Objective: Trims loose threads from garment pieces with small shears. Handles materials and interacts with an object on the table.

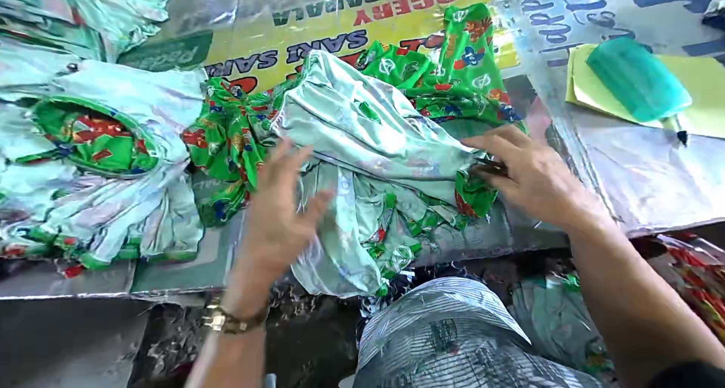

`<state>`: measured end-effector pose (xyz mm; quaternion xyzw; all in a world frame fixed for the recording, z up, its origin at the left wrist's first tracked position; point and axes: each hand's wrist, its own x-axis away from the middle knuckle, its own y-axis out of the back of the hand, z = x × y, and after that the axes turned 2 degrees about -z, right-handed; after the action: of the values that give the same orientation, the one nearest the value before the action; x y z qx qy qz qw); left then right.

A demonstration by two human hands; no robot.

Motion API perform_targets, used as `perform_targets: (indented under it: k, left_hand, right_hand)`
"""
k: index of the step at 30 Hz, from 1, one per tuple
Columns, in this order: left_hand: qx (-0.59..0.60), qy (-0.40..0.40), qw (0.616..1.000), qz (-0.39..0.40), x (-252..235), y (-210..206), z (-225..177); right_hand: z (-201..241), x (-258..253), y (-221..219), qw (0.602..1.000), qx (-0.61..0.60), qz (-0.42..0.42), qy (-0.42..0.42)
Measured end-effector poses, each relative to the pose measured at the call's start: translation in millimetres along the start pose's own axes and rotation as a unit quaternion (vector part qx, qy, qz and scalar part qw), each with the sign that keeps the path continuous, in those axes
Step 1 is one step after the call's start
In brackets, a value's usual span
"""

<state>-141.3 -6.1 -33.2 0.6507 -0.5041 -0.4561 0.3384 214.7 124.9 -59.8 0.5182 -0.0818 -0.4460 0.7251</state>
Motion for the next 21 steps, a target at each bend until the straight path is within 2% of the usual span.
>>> perform_targets:
  k: [1, 4, 9, 12, 14, 17, 19, 21]
  left_hand:
    - [0.035, -0.005, 0.999, 0.020, 8.9, -22.1, -11.4]
    - [0.001, -0.014, 0.999, 0.044, 10.7, -60.1, -29.4]
    - [-0.001, -0.080, 0.988, 0.135, -40.3, -56.9, -24.8]
    - [-0.035, -0.099, 0.978, 0.182, -68.8, -54.4, -12.3]
    - [-0.077, -0.101, 0.980, 0.154, -57.3, -35.5, -20.3]
    - [-0.015, -0.121, 0.992, 0.012, -18.5, -15.6, -64.1]
    - [0.071, -0.125, 0.990, -0.012, -2.8, -27.7, -88.7]
    - [0.089, -0.140, 0.986, -0.004, 8.0, -50.2, -98.2]
  right_hand:
    - [-0.4, -2.1, -5.0, 0.999, 0.032, 0.020, -0.009]
    - [3.8, -2.5, -13.8, 0.996, 0.060, 0.064, -0.011]
    - [34.0, 12.2, -29.2, 0.998, 0.006, 0.068, 0.010]
    - [49.4, 20.9, -44.3, 0.999, -0.020, 0.021, 0.016]
    - [51.9, 24.8, -45.8, 0.999, -0.050, 0.011, 0.006]
    - [48.1, 30.5, -41.5, 0.991, -0.121, 0.014, -0.049]
    - [45.9, 30.4, -41.2, 0.987, -0.151, 0.012, -0.056]
    - [45.6, 29.2, -40.8, 0.985, -0.158, 0.018, -0.061]
